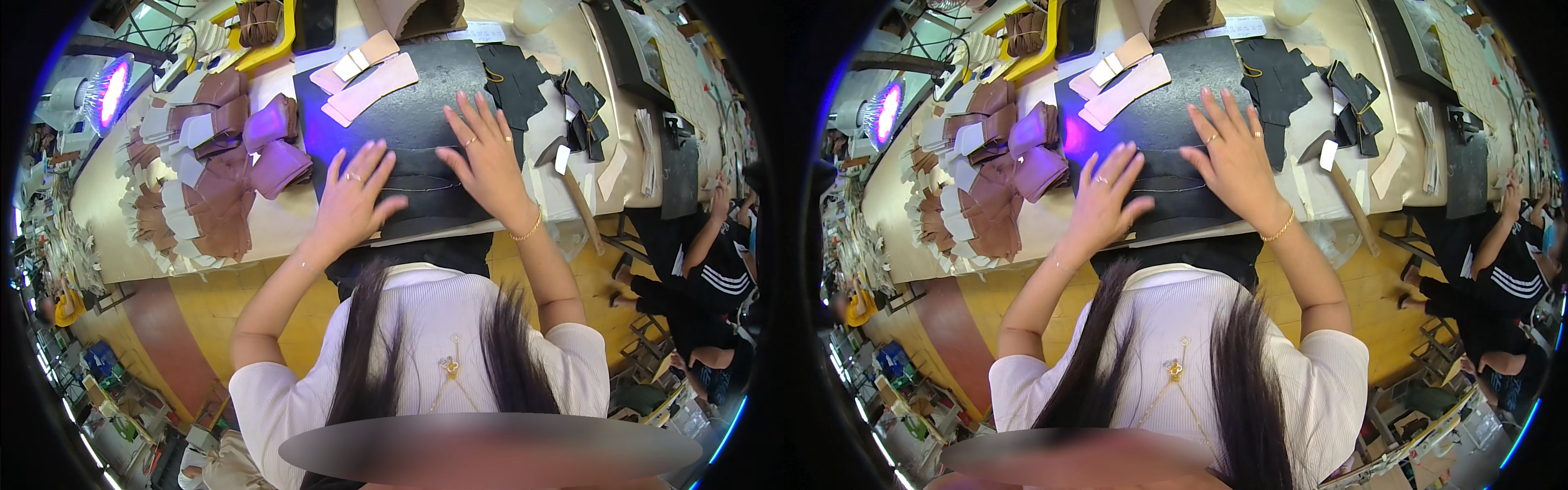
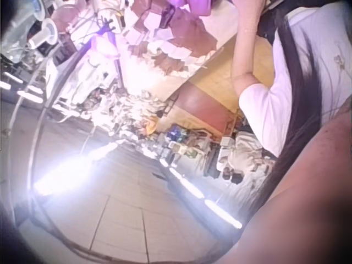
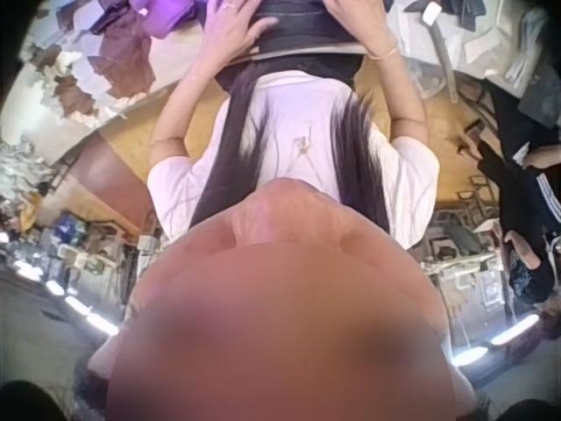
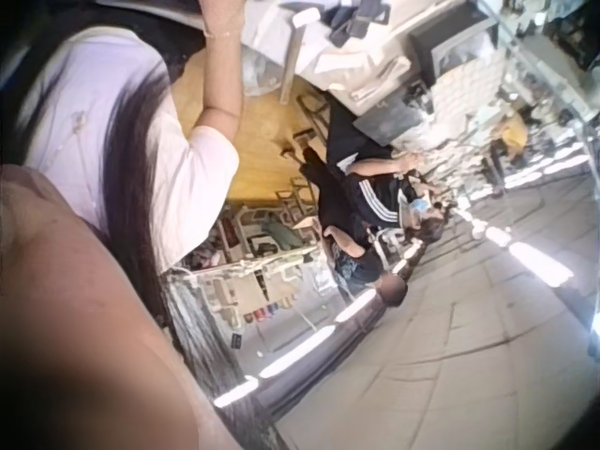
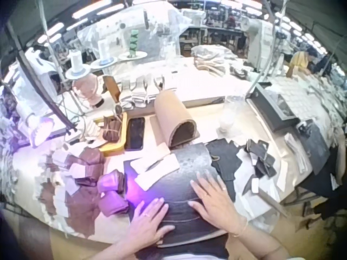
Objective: The person assembles small leather components by hand, aligning black and tan pieces on a work surface, pressing them together, and stacking the finished units. The person repeatedly picks up pieces, aligns edges, and places completed assemblies aside.
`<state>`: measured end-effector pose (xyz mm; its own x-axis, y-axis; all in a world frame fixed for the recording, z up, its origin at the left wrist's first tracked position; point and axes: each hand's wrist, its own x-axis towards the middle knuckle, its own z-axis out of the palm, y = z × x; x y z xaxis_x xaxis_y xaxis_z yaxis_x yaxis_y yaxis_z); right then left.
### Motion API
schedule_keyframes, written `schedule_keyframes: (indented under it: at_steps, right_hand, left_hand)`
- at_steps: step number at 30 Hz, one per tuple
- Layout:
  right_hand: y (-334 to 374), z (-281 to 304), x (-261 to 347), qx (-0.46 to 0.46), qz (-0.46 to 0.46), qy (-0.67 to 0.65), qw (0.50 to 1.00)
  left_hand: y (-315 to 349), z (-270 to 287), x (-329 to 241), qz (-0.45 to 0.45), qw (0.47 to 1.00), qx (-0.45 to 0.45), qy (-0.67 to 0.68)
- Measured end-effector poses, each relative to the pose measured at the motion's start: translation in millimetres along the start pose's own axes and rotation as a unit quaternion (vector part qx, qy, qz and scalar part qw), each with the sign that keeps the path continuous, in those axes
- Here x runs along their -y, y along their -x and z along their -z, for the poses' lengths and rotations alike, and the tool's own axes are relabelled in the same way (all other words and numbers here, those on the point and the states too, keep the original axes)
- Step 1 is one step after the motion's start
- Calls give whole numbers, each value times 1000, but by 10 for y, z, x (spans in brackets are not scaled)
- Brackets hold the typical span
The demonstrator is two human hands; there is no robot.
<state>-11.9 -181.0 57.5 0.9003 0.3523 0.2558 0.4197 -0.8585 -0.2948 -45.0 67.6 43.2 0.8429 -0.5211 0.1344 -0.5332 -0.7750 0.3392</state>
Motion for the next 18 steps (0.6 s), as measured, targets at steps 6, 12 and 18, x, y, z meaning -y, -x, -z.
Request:
schedule_keyframes:
  at_steps: [6,12,18]
  right_hand:
    - [-110,-38,30,-45,19,-123,991]
    - [-58,46,-61,-56,-36,-164,984]
    - [-306,45,-36,-45,-76,-322,943]
  left_hand:
    - [-1192,-196,377,19,986,-163,-34]
    - [-1444,-320,557,7,983,-180,-33]
    - [-1364,-40,819,204,846,-340,357]
